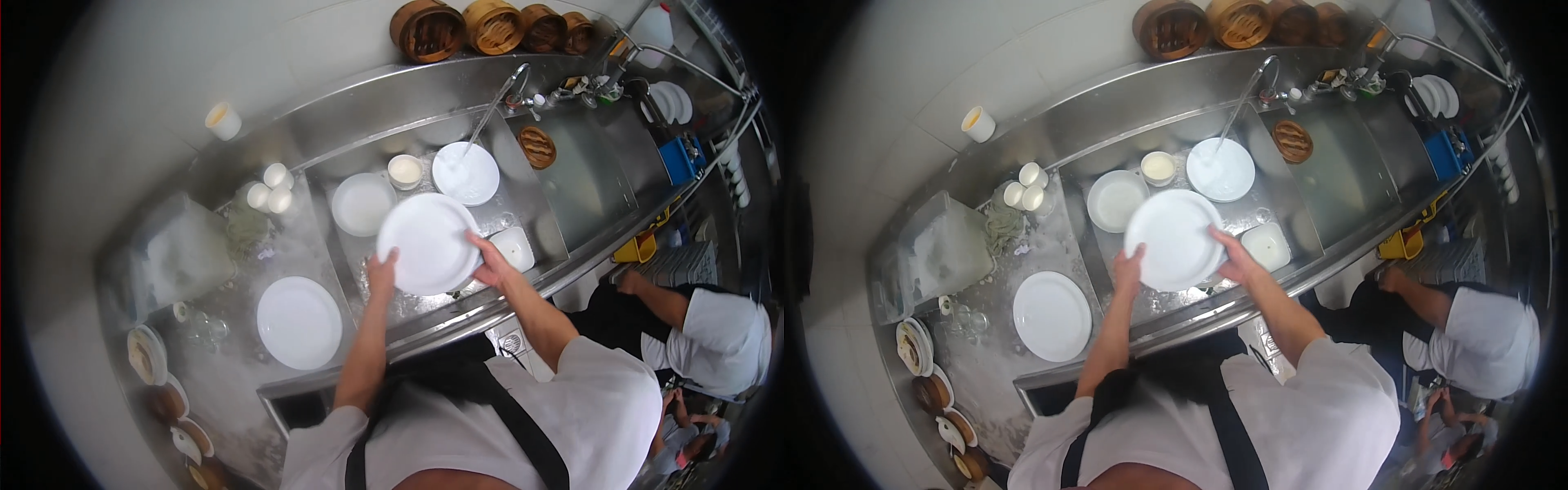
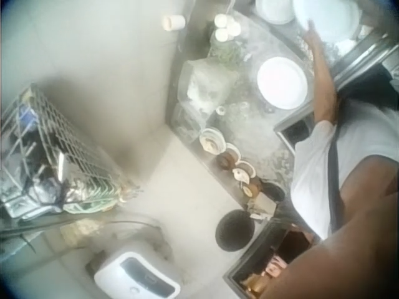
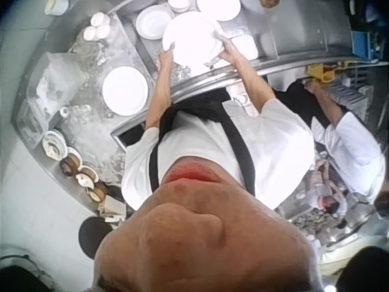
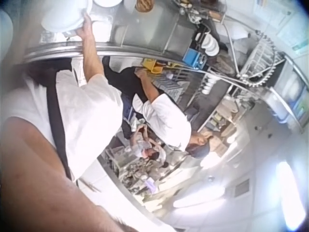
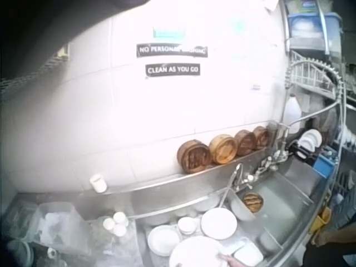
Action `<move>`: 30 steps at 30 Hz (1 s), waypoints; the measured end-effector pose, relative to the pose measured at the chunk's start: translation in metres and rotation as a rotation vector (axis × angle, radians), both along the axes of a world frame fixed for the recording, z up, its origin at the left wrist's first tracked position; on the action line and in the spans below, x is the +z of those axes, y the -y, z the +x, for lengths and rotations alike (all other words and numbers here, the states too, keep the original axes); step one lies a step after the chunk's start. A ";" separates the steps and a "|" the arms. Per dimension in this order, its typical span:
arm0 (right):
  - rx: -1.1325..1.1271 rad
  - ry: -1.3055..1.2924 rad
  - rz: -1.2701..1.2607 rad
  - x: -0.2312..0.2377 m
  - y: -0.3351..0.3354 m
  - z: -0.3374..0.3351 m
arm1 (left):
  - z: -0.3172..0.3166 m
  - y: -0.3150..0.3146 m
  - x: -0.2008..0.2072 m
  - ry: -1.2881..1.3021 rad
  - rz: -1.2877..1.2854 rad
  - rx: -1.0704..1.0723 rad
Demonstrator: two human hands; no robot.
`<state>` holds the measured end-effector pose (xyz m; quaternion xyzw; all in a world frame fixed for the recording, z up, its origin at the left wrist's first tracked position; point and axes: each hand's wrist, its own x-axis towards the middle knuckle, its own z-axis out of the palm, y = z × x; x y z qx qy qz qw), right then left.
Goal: Washing and rinsing plates, bowls, silverware, and glasses in a commercial kitchen sink.
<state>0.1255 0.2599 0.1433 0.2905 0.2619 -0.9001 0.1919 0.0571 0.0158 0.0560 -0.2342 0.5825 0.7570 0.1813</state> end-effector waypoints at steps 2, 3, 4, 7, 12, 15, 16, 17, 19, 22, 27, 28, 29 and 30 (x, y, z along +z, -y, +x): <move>0.082 0.122 0.329 -0.091 -0.051 -0.011 | 0.004 0.000 -0.021 -0.328 -0.419 -0.524; -0.015 0.252 0.451 -0.117 -0.071 -0.016 | 0.010 0.003 -0.008 -0.252 -0.295 -0.559; -0.030 0.265 0.458 -0.146 -0.096 -0.021 | 0.010 0.007 0.017 -0.388 -0.488 -0.493; -0.424 0.360 0.447 -0.192 -0.112 -0.032 | 0.014 0.093 0.073 -0.672 -1.017 -0.177; 0.621 -0.390 0.954 -0.063 0.138 -0.078 | 0.113 0.303 0.020 0.077 -1.807 0.012; 0.529 -1.545 1.365 -0.005 0.263 -0.059 | 0.121 0.332 0.008 0.170 -1.313 0.135; 0.549 -1.567 1.331 -0.018 0.288 -0.072 | 0.111 0.321 0.007 0.052 -1.308 0.214; 0.733 -1.494 1.491 -0.030 0.314 -0.104 | 0.106 0.321 0.002 -0.033 -1.327 0.226; 0.926 -1.459 1.620 -0.041 0.374 -0.112 | 0.099 0.325 -0.002 -0.055 -1.285 0.269; 0.688 -1.907 1.571 -0.073 0.410 -0.064 | 0.102 0.320 0.016 0.048 -1.180 0.256; 0.555 -1.115 1.632 -0.029 0.405 -0.144 | 0.084 0.281 0.020 -0.308 -0.752 0.598; 0.693 -0.954 1.655 -0.027 0.435 -0.140 | 0.072 0.273 0.032 -0.317 -0.736 0.576; 0.753 -1.222 1.581 -0.018 0.450 -0.110 | 0.073 0.284 0.037 -0.268 -0.421 0.706; 0.791 -1.480 1.495 -0.003 0.459 -0.072 | 0.074 0.296 0.039 -0.229 -0.096 0.810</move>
